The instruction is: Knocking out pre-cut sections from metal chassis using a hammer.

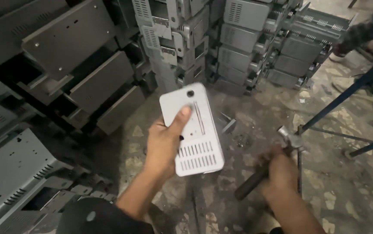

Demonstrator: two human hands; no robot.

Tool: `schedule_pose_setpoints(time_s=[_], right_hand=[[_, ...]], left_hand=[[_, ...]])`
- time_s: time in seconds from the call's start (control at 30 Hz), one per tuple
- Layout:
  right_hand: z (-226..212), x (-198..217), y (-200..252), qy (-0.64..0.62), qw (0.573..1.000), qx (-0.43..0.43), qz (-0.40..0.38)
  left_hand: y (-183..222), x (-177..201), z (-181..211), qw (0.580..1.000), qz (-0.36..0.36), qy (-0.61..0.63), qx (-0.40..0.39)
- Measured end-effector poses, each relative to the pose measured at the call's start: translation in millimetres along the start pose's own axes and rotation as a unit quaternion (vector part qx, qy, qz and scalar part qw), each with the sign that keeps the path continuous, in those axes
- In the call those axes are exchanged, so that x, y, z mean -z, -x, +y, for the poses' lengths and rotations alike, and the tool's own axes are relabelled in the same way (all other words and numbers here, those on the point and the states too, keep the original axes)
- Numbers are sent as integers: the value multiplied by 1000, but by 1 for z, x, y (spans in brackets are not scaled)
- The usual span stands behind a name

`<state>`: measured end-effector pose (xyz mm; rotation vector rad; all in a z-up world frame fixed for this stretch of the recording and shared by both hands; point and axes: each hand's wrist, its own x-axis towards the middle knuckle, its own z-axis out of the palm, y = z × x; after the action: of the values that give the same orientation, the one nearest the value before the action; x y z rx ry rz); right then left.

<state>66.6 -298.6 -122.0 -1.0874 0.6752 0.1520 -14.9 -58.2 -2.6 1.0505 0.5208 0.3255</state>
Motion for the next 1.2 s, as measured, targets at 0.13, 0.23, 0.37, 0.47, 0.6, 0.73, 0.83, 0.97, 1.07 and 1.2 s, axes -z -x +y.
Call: schedule_pose_setpoints(time_s=[0.13, 0.23, 0.37, 0.47, 0.6, 0.73, 0.83, 0.97, 1.07, 1.2], right_hand=[[-61, -27, 66, 17, 988, 109, -110], [-87, -46, 103, 266, 947, 99, -153], [-43, -28, 83, 542, 799, 225, -134], [-32, -24, 64, 350, 867, 242, -258], [-49, -47, 100, 374, 862, 240, -245], [-44, -41, 87, 355, 828, 347, -262], [-56, -41, 95, 346, 833, 330, -278], [-64, -35, 92, 330, 817, 326, -344], [-64, -41, 101, 299, 818, 377, -313], [-66, -42, 108, 198, 869, 375, -257]], left_hand=[[0, 16, 14, 978, -57, -197, -43], [-7, 22, 20, 963, -57, -256, -56], [-4, 22, 29, 983, -34, -176, -50], [-9, 20, 26, 977, -37, -198, -65], [-5, 24, 26, 978, -55, -197, -41], [-7, 21, 22, 984, -60, -168, -22], [-1, 17, 22, 985, -60, -159, -6], [-1, 15, 19, 982, -72, -174, -10], [-1, 14, 18, 983, -75, -165, -6], [-1, 16, 15, 981, -88, -171, -16]])
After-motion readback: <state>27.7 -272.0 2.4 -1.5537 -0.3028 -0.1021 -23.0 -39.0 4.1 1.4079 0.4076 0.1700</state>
